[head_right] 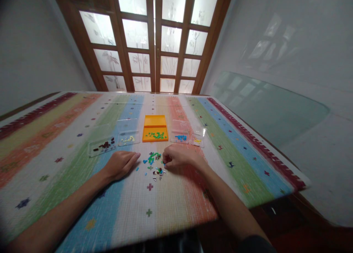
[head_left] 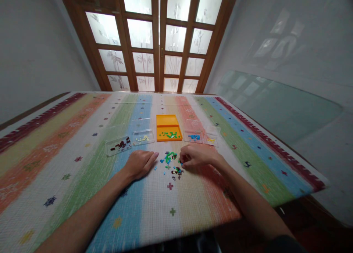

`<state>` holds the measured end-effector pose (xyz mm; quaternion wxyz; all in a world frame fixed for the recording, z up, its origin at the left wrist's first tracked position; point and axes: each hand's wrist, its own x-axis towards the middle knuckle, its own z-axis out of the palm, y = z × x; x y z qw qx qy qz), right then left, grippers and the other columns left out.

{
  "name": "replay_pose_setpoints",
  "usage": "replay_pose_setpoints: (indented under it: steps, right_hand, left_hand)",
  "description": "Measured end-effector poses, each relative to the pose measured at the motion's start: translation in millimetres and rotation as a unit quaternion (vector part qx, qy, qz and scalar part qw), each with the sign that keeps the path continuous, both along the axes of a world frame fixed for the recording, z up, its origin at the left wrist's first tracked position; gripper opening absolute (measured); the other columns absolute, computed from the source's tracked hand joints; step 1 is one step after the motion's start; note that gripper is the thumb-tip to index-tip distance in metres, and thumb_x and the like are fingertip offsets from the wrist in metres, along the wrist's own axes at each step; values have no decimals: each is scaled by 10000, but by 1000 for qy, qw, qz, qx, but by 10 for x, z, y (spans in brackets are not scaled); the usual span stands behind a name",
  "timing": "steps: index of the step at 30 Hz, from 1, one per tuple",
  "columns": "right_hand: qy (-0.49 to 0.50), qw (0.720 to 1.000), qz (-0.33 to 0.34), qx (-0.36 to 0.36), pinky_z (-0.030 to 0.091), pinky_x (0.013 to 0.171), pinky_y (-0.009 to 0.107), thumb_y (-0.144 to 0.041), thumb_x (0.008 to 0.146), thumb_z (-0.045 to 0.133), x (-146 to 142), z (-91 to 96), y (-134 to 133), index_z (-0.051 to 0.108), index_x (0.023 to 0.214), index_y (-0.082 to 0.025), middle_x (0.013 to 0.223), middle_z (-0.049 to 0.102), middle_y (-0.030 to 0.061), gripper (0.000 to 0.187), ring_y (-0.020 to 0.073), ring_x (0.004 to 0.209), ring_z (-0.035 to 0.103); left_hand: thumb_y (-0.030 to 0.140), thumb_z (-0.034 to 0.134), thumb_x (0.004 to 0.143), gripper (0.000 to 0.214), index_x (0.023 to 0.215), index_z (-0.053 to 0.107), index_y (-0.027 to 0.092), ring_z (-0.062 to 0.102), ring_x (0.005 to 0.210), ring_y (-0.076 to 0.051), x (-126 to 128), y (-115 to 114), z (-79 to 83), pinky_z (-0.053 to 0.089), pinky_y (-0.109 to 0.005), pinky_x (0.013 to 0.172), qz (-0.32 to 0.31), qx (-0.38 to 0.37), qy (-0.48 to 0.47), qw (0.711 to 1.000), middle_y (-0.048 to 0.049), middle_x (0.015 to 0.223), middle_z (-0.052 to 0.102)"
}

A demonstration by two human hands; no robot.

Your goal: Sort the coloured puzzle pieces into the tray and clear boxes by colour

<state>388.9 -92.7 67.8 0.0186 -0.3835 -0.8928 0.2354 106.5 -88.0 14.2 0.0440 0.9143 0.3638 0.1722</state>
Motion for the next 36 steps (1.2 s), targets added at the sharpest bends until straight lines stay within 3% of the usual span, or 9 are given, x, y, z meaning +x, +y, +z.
replay_pose_setpoints:
  steps: [6, 14, 20, 26, 36]
  right_hand:
    - [6, 1000, -19, 22, 395, 604, 247, -127, 781, 690, -16, 10, 0, 738, 771, -184, 747, 701, 16, 75, 133, 640, 571]
    - [62, 990, -121, 47, 402, 596, 228, -128, 830, 677, -55, -48, 43, 722, 831, -156, 729, 703, 15, 53, 124, 624, 590]
    - [50, 992, -97, 70, 432, 647, 255, -80, 808, 679, -126, -146, 59, 762, 884, -171, 802, 742, 49, 145, 149, 692, 619]
    - [13, 994, -82, 65, 463, 742, 281, -141, 848, 710, -137, -119, 66, 789, 935, -172, 887, 758, 76, 122, 180, 809, 654]
    - [18, 990, -117, 78, 429, 677, 265, -149, 857, 723, -104, -124, 78, 778, 867, -169, 814, 734, 58, 59, 161, 740, 622]
  left_hand:
    - [378, 230, 1085, 511, 743, 562, 194, 583, 602, -153, 1, -1, 2, 422, -274, 631, 0, 1, -5, 1000, -36, 693, 676]
    - [378, 236, 1080, 494, 741, 546, 197, 599, 615, -164, 9, -4, 20, 412, -279, 631, -1, -5, 4, 1000, -33, 675, 660]
    - [382, 239, 1079, 500, 733, 548, 195, 597, 615, -170, 11, -3, 14, 407, -285, 622, 5, -1, 9, 1000, -41, 676, 664]
    - [370, 243, 1078, 492, 729, 543, 194, 580, 598, -163, 7, 2, 9, 398, -276, 611, 0, 9, 14, 1000, -32, 648, 644]
    - [373, 241, 1077, 500, 703, 523, 198, 583, 593, -172, 14, 0, 20, 381, -286, 599, 2, 11, 13, 1000, -33, 632, 631]
